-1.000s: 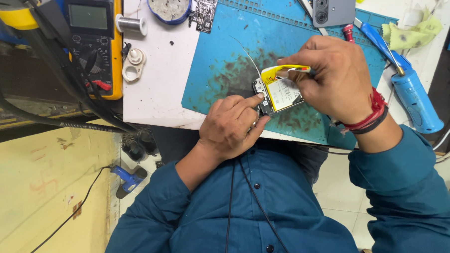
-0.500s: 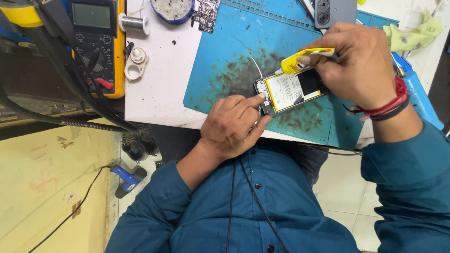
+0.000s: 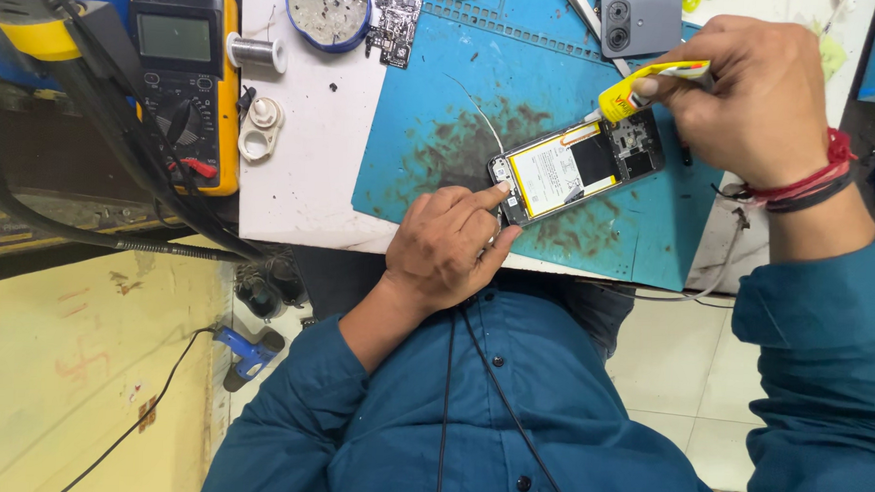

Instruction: The person unscrews the back of a smartphone with a screwdriver, removes the back cover and works on the internal battery and board, then applies adhesive from a tube to the phone and wipes the back cover with a cloth. The person reassembles the phone at the repair bench.

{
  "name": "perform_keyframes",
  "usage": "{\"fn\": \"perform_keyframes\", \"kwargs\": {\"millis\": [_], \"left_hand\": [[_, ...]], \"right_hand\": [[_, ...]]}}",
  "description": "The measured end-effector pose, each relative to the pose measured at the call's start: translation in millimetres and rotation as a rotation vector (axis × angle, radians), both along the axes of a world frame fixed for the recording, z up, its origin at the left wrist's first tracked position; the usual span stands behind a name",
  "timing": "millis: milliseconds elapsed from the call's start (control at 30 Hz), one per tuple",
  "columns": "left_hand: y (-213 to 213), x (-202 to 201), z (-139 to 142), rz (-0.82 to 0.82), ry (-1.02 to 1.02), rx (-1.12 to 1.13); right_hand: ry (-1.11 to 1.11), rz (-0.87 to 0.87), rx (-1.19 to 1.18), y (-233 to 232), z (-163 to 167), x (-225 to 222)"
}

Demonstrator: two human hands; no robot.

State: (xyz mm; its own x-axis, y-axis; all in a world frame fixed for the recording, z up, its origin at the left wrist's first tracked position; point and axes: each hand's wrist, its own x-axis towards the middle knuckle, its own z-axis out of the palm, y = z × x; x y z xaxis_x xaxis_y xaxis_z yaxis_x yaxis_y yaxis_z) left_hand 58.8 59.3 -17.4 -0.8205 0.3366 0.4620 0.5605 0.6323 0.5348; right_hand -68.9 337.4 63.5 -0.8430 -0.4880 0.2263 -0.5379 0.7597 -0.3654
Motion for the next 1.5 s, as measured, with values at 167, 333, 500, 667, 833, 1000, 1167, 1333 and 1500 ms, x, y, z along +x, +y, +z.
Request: {"fn": "perform_keyframes", "kwargs": {"millis": [167, 333, 500, 667, 833, 1000, 1167, 1333, 1500], "left_hand": [[0.0, -0.1, -0.5, -0.009, 0.0, 0.0], [0.3, 0.2, -0.7, -0.005, 0.007, 0.0], [0.0, 0.8, -0.5, -0.015, 0.0, -0.008], [1.5, 0.8, -1.0, -0.007, -0.006, -0.015], [3.1, 1.2, -1.6, 0.003, -0.002, -0.017], [3.9, 2.1, -1.0, 0.008, -0.005, -0.023], [4.5, 2.5, -0.7, 0.014, -0.003, -0.025], [5.7, 3.4, -0.8, 0.025, -0.01, -0.033], [6.2, 4.2, -1.1, 0.031, -0.009, -0.033]], "right_hand": [[0.068, -0.022, 0.049, 17.1, -1.1, -0.8], [0.122, -0.05, 0.093, 34.3, -2.3, -1.1], [0.121, -0.084, 0.068, 42.7, -7.3, 1.7], [0.166, -0.11, 0.079, 47.0, -6.6, 6.3], [0.178, -0.146, 0.074, 48.4, -5.4, 16.6], [0.125, -0.231, 0.054, 49.5, -7.8, 32.2], [0.125, -0.255, 0.022, 54.6, -12.7, 46.3], [0.064, -0.329, 0.009, 59.9, -15.5, 63.5], [0.037, -0.374, -0.023, 61.0, -15.5, 77.2]]}}
